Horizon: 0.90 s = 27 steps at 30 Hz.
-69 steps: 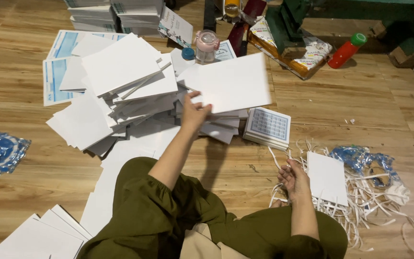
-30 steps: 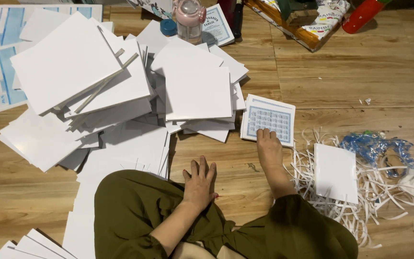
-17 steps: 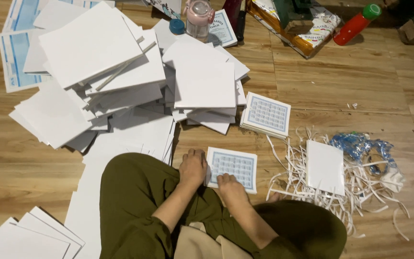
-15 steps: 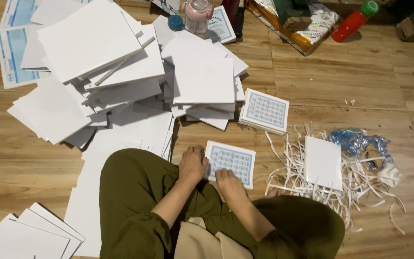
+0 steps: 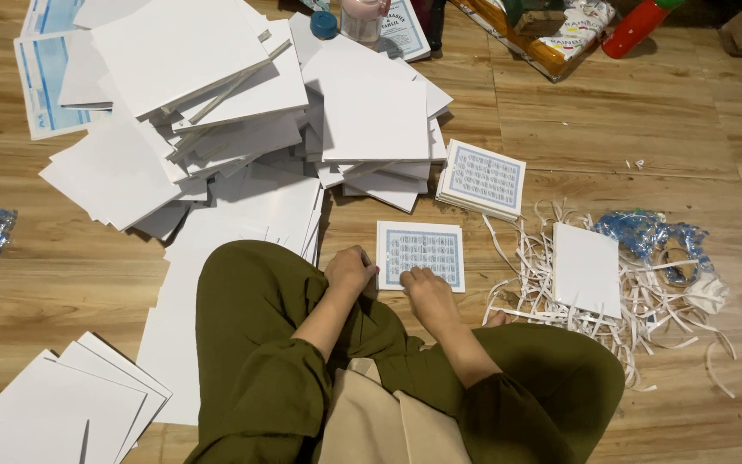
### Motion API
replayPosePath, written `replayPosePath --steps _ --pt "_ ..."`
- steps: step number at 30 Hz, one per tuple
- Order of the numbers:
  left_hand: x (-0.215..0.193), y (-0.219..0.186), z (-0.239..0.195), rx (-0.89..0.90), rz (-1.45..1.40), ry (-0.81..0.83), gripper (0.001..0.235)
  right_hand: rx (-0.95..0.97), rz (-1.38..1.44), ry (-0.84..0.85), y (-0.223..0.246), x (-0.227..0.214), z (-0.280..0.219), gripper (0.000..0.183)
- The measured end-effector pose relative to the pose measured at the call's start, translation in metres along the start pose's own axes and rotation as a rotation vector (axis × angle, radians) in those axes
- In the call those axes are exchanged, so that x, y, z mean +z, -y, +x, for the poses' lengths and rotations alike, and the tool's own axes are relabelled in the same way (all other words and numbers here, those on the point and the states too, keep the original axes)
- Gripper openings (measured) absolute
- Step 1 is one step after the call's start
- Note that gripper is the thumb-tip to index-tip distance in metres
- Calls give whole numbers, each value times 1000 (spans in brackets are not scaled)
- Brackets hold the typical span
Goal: The person sits on the floor and assembles small square cards by placing a printed insert into a white cover. They handle the cards by hand, aligning the pieces and stacking the completed items.
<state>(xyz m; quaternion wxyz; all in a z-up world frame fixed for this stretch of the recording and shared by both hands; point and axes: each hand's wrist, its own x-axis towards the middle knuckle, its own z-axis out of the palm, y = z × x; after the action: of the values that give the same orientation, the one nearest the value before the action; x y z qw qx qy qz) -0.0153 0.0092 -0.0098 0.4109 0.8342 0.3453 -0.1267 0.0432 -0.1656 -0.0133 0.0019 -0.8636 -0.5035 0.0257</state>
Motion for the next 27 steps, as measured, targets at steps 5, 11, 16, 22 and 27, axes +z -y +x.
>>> replayPosePath --steps 5,11,16,22,27 --pt "1 -3 5 -34 -3 3 17 -50 118 -31 22 -19 12 16" --pt "-3 -9 6 -63 63 26 16 -124 35 -95 17 23 20 12" --pt "4 -6 16 -88 78 54 14 -131 63 -70 16 16 24 8" --pt "-6 -13 8 -85 68 45 13 -211 11 -30 19 5 21 12" --pt "-12 -17 2 -92 64 86 19 18 424 39 16 -23 15 9"
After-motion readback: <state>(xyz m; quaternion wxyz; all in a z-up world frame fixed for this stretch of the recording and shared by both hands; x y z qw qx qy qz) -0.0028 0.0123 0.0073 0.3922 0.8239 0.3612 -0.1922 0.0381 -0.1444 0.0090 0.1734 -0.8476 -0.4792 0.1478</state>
